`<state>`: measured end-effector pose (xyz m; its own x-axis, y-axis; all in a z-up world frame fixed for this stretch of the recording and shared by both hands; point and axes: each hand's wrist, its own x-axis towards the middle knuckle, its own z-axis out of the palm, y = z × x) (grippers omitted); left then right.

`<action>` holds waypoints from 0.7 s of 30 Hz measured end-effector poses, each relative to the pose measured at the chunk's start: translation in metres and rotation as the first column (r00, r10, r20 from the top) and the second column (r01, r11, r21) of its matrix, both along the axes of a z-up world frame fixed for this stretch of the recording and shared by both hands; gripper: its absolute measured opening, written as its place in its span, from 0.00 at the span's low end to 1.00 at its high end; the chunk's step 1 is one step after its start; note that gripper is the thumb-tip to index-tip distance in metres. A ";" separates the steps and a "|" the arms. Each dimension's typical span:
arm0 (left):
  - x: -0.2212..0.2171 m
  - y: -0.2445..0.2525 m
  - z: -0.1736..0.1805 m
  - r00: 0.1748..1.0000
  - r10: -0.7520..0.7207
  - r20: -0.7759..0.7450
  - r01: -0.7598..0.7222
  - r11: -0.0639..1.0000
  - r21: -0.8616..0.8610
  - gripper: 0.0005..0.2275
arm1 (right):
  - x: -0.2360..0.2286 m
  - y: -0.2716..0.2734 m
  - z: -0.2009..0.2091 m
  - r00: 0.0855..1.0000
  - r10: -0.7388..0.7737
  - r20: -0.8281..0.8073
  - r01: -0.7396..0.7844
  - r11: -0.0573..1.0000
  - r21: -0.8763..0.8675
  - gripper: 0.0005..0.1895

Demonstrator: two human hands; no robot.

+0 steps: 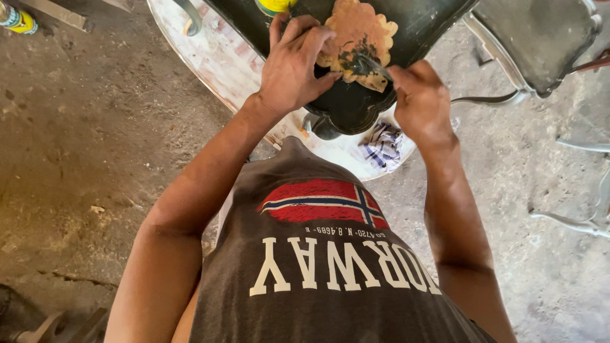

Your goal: The person holds a scalloped wooden piece and applies dark paint with a small brush, then adds yellow paint to the same area. The person sits on the floor during the painting process and places the piece on a black tray to continue working.

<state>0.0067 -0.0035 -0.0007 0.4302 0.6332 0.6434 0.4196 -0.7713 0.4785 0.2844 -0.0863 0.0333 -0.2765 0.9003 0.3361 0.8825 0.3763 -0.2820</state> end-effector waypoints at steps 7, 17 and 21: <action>0.000 -0.001 0.000 1.000 -0.001 -0.025 0.001 1.000 0.007 0.30 | -0.001 -0.014 0.024 0.997 -0.081 -0.010 0.081 0.997 -0.009 0.15; -0.001 -0.005 0.002 0.993 0.013 -0.117 0.003 0.991 0.136 0.26 | 0.018 0.012 0.023 0.977 -0.003 0.214 -0.038 0.981 0.188 0.14; -0.012 -0.015 0.017 0.998 0.032 -0.049 -0.017 0.956 0.293 0.25 | 0.026 0.023 0.025 0.994 0.099 -0.041 -0.093 0.986 0.136 0.20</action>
<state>-0.0058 -0.0188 0.0166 0.4551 0.4319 0.7787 0.4588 -0.8632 0.2107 0.3105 -0.0638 0.0586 -0.3401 0.8166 0.4663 0.8275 0.4955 -0.2642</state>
